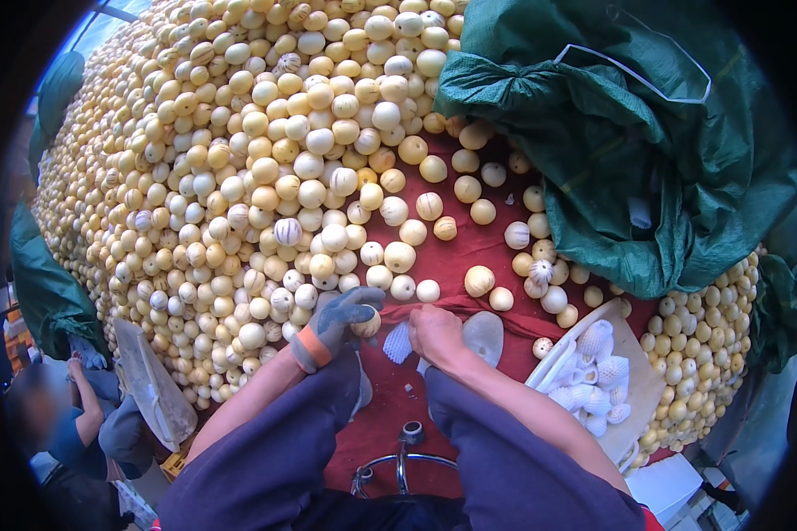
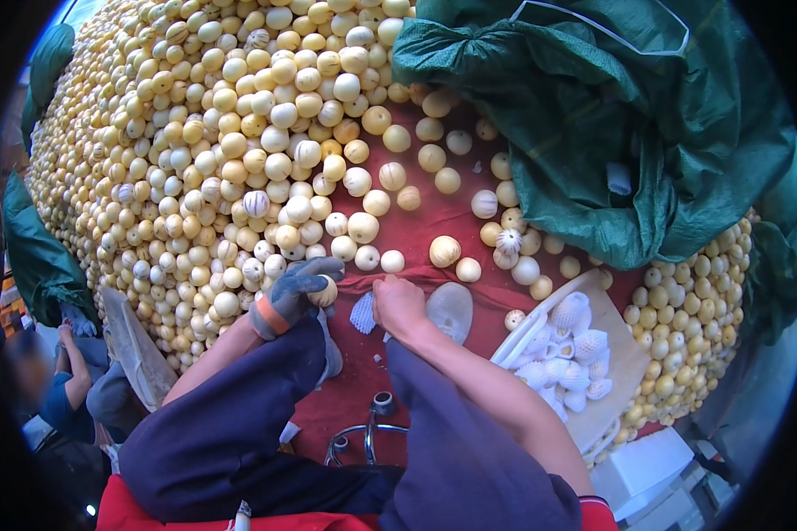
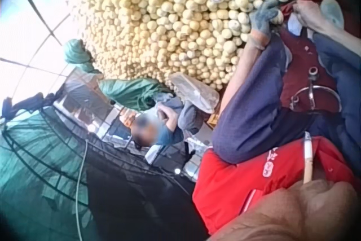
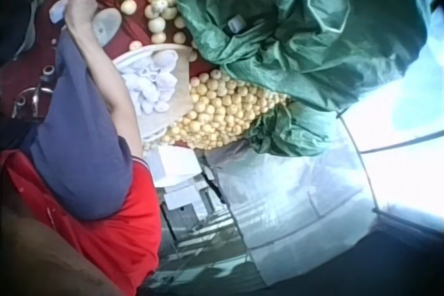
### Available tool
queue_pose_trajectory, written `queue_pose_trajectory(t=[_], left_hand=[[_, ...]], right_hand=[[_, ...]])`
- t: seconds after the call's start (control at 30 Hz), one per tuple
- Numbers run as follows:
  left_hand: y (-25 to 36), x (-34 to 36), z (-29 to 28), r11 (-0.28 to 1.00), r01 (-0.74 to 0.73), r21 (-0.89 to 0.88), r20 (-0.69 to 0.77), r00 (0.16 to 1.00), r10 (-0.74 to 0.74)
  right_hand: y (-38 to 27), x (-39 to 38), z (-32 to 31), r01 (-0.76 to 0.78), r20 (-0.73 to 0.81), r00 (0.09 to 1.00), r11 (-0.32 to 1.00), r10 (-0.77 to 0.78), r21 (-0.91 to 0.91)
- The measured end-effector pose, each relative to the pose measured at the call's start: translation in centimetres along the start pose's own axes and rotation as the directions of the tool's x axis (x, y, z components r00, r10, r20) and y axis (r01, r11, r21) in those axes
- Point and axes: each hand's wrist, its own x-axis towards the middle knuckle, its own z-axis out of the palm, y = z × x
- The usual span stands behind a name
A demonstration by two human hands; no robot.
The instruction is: The person sits among a large pile of yellow round fruit and repeatedly picks up individual pieces, wraps each one in a white foam net, and places the wrapped fruit into a nearby container. The process continues with consistent hand movements and no visible tool use.
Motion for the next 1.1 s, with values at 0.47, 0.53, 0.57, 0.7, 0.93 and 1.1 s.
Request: queue_pose_trajectory(t=[0.47, 0.53, 0.57, 0.7, 0.93, 1.1], left_hand=[[-0.4, 0.2, -0.8, 0.972, -0.07, 0.226, -0.188, 0.976, 0.114], [-0.4, 0.0, -0.3, 0.943, -0.078, 0.322, -0.183, 0.973, 0.143], [-0.5, 0.1, 0.0, 0.926, -0.083, 0.367, -0.178, 0.971, 0.158], [1.5, 0.0, 1.0, 0.968, -0.074, 0.238, 0.076, 0.995, 0.057], [1.4, -0.2, 0.9, 0.978, 0.013, 0.208, 0.073, 0.997, -0.029], [1.4, 0.2, 1.3, 0.949, -0.017, 0.315, -0.011, 1.0, 0.022]], right_hand=[[-1.8, -0.5, -4.5, 0.062, -0.276, 0.96, 0.934, 0.04, 0.351], [-2.4, -0.7, -7.5, 0.093, -0.404, 0.912, 0.924, 0.07, 0.371], [-2.4, -0.5, -8.0, 0.121, -0.375, 0.926, 0.903, 0.046, 0.411], [-2.2, -0.2, -7.8, 0.129, -0.236, 0.972, 0.798, 0.017, 0.589], [-3.8, -0.6, -8.1, 0.134, -0.308, 0.949, 0.805, 0.064, 0.579], [-4.1, -0.4, -7.9, 0.082, -0.169, 0.985, 0.765, 0.036, 0.638]])
